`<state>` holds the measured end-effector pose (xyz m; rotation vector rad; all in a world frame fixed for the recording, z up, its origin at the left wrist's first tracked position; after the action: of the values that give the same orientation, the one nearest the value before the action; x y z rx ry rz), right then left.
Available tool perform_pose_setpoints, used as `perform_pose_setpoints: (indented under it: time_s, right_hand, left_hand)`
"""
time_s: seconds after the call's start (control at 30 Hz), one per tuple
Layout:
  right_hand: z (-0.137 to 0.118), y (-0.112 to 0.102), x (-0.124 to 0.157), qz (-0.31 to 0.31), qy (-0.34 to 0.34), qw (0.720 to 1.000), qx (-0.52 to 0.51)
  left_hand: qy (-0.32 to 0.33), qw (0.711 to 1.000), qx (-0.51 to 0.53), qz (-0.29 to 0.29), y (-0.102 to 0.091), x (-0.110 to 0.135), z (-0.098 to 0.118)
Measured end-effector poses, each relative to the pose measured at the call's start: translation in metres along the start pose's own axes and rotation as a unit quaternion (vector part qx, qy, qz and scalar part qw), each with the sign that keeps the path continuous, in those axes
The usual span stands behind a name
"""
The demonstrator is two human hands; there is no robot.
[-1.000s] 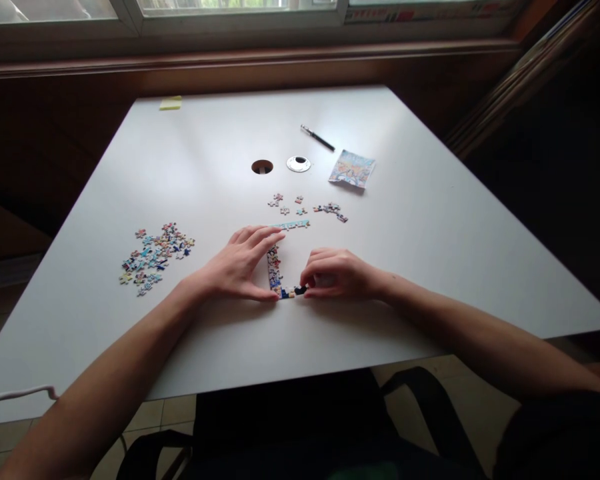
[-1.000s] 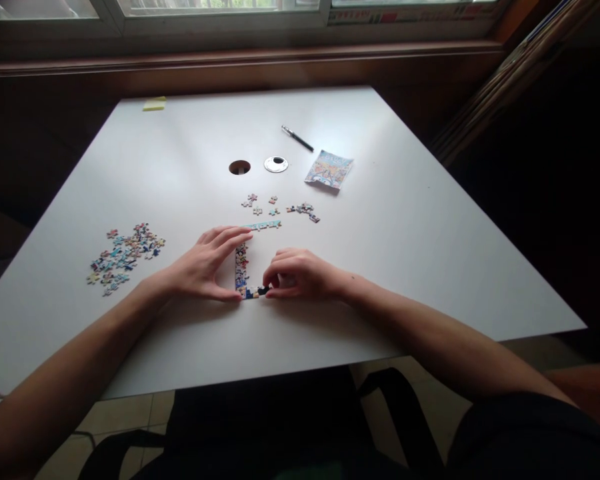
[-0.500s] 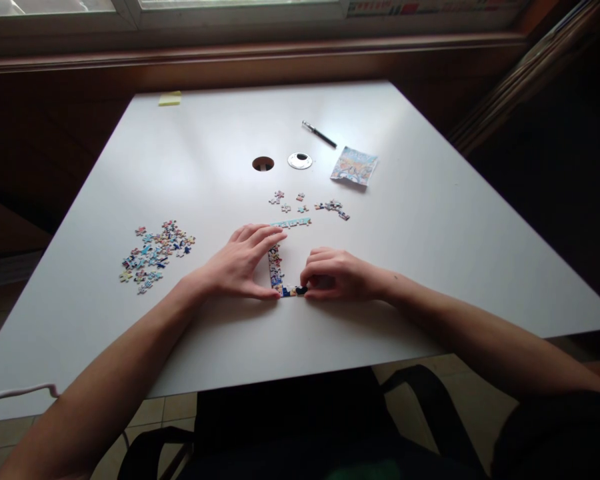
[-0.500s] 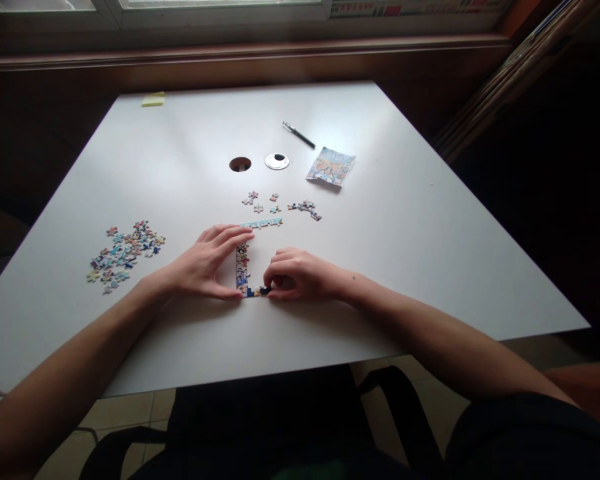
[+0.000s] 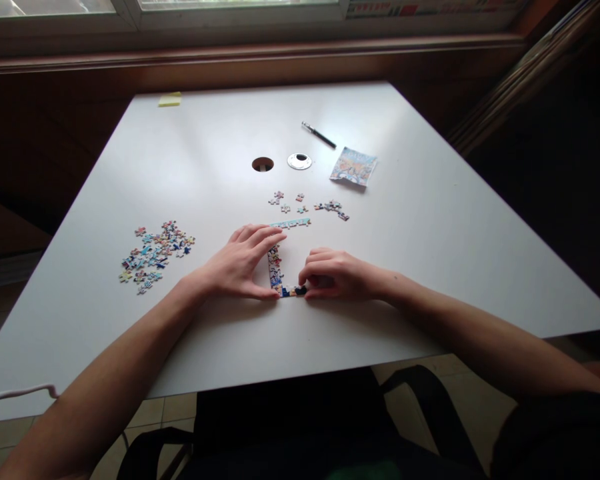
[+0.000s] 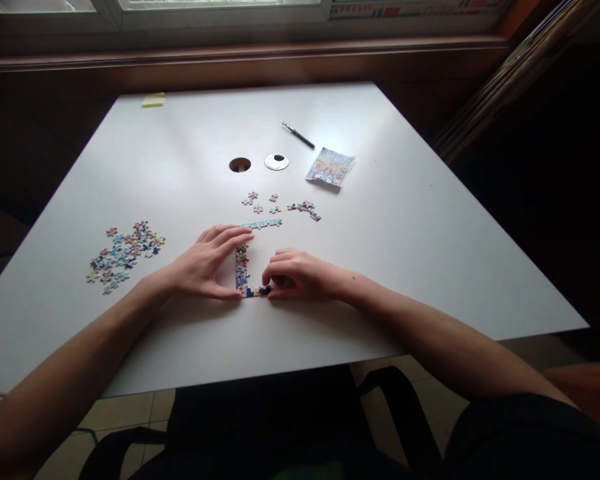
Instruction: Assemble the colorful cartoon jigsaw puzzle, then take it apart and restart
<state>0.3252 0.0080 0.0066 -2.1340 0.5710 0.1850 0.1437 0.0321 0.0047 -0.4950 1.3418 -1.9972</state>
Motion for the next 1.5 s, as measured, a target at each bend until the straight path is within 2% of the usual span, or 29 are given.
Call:
perform_pose_setpoints:
  time_s: [0.3,0.67,0.87,1.03,1.13,1.2,1.27,1.33,1.4,1.5]
  right_hand:
    - [-0.004,-0.002,0.001,-0.018,-0.026,0.999,-0.023]
    - [-0.01,0.002,-0.001,-0.028,-0.057,0.995,0.081]
    - [-0.007,0.001,0.0,-0.025,-0.046,0.997,0.048]
    - [-0.01,0.001,-0.002,-0.022,-0.053,0.996,0.07]
    - [-0.01,-0.004,-0.003,0.003,-0.045,0.998,0.039]
    - [-0.002,-0.015,0.0,0.06,-0.018,0.998,0.032]
    - [0.015,-0.032,0.007,0.134,0.027,0.988,0.075]
    - [0.035,-0.05,0.018,0.2,0.087,0.963,0.156]
    - [0.055,-0.067,0.031,0.25,0.159,0.924,0.241]
    - [0.076,-0.079,0.048,0.271,0.266,0.867,0.323]
  left_hand:
    - [0.0,1.0,0.006,-0.002,0.0,0.0,-0.001]
    - [0.0,1.0,0.003,0.0,0.0,-0.001,0.0]
    - [0.003,1.0,-0.001,0.002,0.0,0.0,-0.001]
    - [0.005,1.0,-0.002,0.001,0.0,0.0,0.0]
    - [0.004,1.0,-0.001,0.003,0.0,0.0,0.0]
    - [0.005,1.0,0.001,0.005,0.0,0.0,0.0]
    - [0.008,1.0,0.002,0.007,0.001,0.0,-0.001]
    - [0.011,1.0,0.003,0.008,0.001,0.0,-0.002]
    - [0.01,1.0,0.005,0.01,0.002,0.0,-0.003]
    - [0.011,1.0,0.015,0.016,0.002,0.0,-0.004]
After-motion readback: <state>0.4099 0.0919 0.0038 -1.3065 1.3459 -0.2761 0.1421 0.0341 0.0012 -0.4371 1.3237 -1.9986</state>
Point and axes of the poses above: each hand's wrist, its own x-axis away from the middle knuckle, its own y-axis out of the palm, z = x × y, the point moved 6 cm from there along -x, towards the middle knuckle, and after that the axes turned 9 degrees about -y, right-handed, at the moved point
